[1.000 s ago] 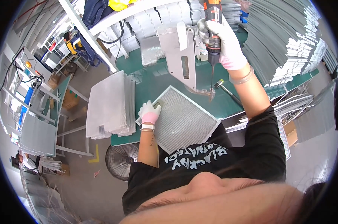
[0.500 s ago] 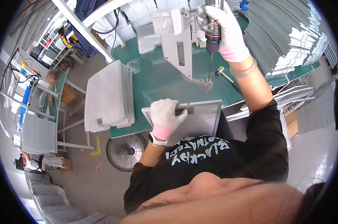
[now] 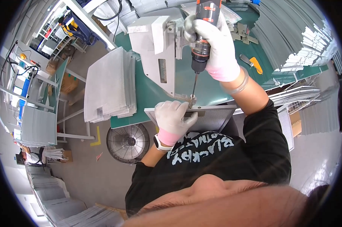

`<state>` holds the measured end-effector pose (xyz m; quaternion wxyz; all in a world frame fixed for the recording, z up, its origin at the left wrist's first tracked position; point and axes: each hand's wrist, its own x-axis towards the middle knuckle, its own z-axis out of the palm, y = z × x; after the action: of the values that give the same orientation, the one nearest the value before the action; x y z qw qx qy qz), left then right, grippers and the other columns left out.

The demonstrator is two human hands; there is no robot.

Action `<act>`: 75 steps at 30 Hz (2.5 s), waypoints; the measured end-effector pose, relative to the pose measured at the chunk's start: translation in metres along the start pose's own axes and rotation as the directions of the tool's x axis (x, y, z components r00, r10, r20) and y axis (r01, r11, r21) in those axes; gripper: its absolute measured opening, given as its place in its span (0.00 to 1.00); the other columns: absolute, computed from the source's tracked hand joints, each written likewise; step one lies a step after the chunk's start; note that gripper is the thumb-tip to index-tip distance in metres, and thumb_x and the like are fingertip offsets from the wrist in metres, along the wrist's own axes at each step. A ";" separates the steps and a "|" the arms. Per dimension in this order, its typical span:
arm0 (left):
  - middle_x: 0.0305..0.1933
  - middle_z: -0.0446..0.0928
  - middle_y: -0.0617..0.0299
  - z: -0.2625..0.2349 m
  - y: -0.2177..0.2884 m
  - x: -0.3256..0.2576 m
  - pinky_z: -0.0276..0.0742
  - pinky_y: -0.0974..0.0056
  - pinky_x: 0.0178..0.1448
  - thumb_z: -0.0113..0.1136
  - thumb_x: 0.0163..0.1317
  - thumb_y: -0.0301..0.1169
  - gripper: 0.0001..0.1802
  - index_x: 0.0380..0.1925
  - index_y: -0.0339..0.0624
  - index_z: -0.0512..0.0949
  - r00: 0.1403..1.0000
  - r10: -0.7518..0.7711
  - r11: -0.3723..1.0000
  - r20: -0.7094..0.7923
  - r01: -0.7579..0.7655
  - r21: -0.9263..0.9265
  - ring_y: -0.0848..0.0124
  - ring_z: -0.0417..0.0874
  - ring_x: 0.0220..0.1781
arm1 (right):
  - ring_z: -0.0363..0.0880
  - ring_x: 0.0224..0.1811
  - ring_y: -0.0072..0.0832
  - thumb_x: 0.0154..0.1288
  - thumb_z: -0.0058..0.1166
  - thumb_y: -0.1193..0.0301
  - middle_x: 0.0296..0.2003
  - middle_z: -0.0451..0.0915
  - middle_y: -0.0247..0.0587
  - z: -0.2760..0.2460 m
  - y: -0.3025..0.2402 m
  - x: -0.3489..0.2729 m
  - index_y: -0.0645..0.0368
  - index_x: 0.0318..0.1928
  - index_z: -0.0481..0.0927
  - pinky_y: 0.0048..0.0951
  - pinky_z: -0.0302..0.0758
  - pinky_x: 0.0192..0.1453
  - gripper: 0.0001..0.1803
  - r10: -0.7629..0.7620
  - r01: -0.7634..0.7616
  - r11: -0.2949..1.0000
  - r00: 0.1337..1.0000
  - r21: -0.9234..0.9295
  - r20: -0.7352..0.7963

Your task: Assembling mesh filter components into frames using manual assembly and a power drill.

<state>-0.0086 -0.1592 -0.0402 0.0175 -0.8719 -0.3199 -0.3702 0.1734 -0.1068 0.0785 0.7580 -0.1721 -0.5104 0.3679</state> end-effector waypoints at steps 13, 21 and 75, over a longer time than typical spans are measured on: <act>0.27 0.78 0.65 0.013 -0.001 0.004 0.68 0.59 0.32 0.72 0.42 0.38 0.18 0.35 0.44 0.84 0.995 0.038 0.969 0.092 -0.014 -0.247 0.65 0.77 0.28 | 0.68 0.25 0.19 0.63 0.56 0.71 0.29 0.73 0.37 -0.004 0.010 -0.026 0.50 0.69 0.55 0.19 0.65 0.26 0.36 0.292 -0.399 0.879 0.883 0.262 0.366; 0.28 0.74 0.65 0.029 0.002 -0.006 0.70 0.61 0.32 0.73 0.45 0.36 0.22 0.44 0.47 0.83 0.992 0.121 0.937 0.048 -0.098 -0.336 0.65 0.76 0.28 | 0.63 0.20 0.18 0.58 0.62 0.65 0.23 0.67 0.33 -0.020 0.019 -0.036 0.56 0.71 0.54 0.19 0.61 0.21 0.43 0.239 -0.426 0.794 0.875 0.433 0.422; 0.59 0.74 0.38 0.043 -0.076 0.024 0.66 0.52 0.69 0.35 0.76 0.49 0.34 0.61 0.22 0.65 0.909 -0.193 0.069 0.368 0.387 -0.920 0.53 0.76 0.61 | 0.76 0.55 0.31 0.73 0.48 0.70 0.52 0.79 0.45 -0.315 -0.079 -0.197 0.66 0.60 0.73 0.30 0.68 0.64 0.19 0.176 -0.401 0.262 0.914 -0.878 -0.365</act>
<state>-0.0121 -0.0743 -0.0713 -0.6538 -0.6093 -0.1663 -0.4168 0.4462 -0.2681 -0.1303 0.4801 -0.7038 -0.5105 0.1165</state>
